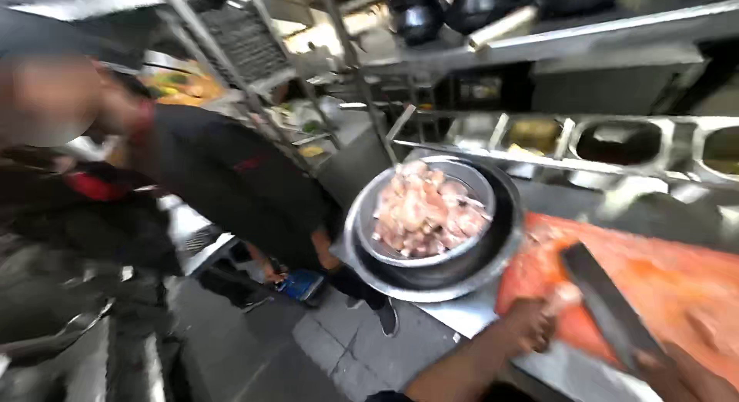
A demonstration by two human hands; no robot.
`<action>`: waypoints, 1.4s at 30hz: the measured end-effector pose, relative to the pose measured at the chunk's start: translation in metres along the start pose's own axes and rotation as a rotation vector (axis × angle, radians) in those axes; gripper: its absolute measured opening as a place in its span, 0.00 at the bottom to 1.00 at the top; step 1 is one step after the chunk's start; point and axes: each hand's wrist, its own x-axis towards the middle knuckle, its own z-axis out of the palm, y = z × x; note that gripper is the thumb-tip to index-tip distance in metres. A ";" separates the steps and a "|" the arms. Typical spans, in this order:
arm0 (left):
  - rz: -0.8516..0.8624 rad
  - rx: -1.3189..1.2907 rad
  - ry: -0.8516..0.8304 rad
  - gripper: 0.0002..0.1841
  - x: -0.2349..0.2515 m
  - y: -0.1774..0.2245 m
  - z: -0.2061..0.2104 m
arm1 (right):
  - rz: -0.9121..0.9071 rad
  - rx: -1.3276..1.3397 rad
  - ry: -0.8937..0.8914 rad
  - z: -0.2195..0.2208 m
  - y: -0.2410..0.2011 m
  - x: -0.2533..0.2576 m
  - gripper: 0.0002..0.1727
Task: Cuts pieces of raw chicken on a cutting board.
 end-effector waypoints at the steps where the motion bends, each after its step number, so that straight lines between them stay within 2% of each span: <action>1: -0.111 -0.368 -0.100 0.23 -0.005 -0.014 -0.002 | 0.023 0.048 0.003 0.008 -0.004 -0.004 0.29; 3: -0.219 -0.821 -0.281 0.28 -0.010 -0.043 -0.006 | 0.087 0.078 0.006 0.017 -0.012 -0.007 0.22; 6: -0.159 -0.984 -0.307 0.38 -0.016 -0.071 -0.009 | 0.112 0.073 -0.037 0.023 -0.023 -0.014 0.19; 8: -0.094 -0.964 -0.338 0.44 -0.019 -0.082 -0.013 | 0.109 0.056 -0.079 0.027 -0.031 -0.023 0.19; 10: -0.023 -0.894 -0.329 0.41 -0.019 -0.089 -0.017 | 0.093 0.002 -0.106 0.030 -0.037 -0.035 0.20; 12: 0.007 -0.792 -0.228 0.37 -0.016 -0.093 -0.017 | 0.096 -0.062 -0.123 0.036 -0.041 -0.047 0.21; 15: -0.012 -0.618 -0.026 0.37 -0.018 -0.090 -0.010 | 0.078 -0.147 -0.093 0.054 -0.049 -0.054 0.22; 18: 0.005 -0.523 0.155 0.37 -0.019 -0.088 0.002 | 0.093 -0.198 -0.105 0.064 -0.071 -0.042 0.21; 20: 0.047 -0.475 0.212 0.37 -0.019 -0.088 0.007 | 0.110 -0.234 -0.114 0.065 -0.090 -0.028 0.21; 23: 0.091 -0.421 0.255 0.37 -0.016 -0.091 0.010 | 0.132 -0.332 -0.139 0.066 -0.114 -0.009 0.18; 26: 0.164 -0.440 0.271 0.35 -0.017 -0.095 0.013 | 0.218 -0.361 -0.251 0.061 -0.131 0.012 0.15; 31: 0.394 -0.383 0.150 0.33 -0.041 -0.099 0.000 | 0.300 -0.317 -0.265 0.056 -0.130 0.023 0.18; 33: 0.441 -0.201 0.116 0.30 -0.050 -0.094 -0.008 | 0.275 -0.157 -0.268 0.051 -0.113 0.027 0.20; 35: 0.432 0.089 0.134 0.27 -0.053 -0.081 -0.015 | 0.234 0.161 -0.227 0.045 -0.084 0.026 0.19; 38: 0.449 0.714 0.292 0.23 -0.039 -0.048 -0.017 | 0.300 0.676 -0.067 0.032 -0.055 0.006 0.17; 40: 0.405 1.028 0.413 0.31 -0.028 -0.025 -0.005 | 0.338 0.882 0.131 0.024 -0.040 -0.014 0.15; 42: 0.520 1.233 0.499 0.42 -0.006 -0.023 0.008 | 0.363 0.958 0.291 0.017 -0.023 -0.037 0.14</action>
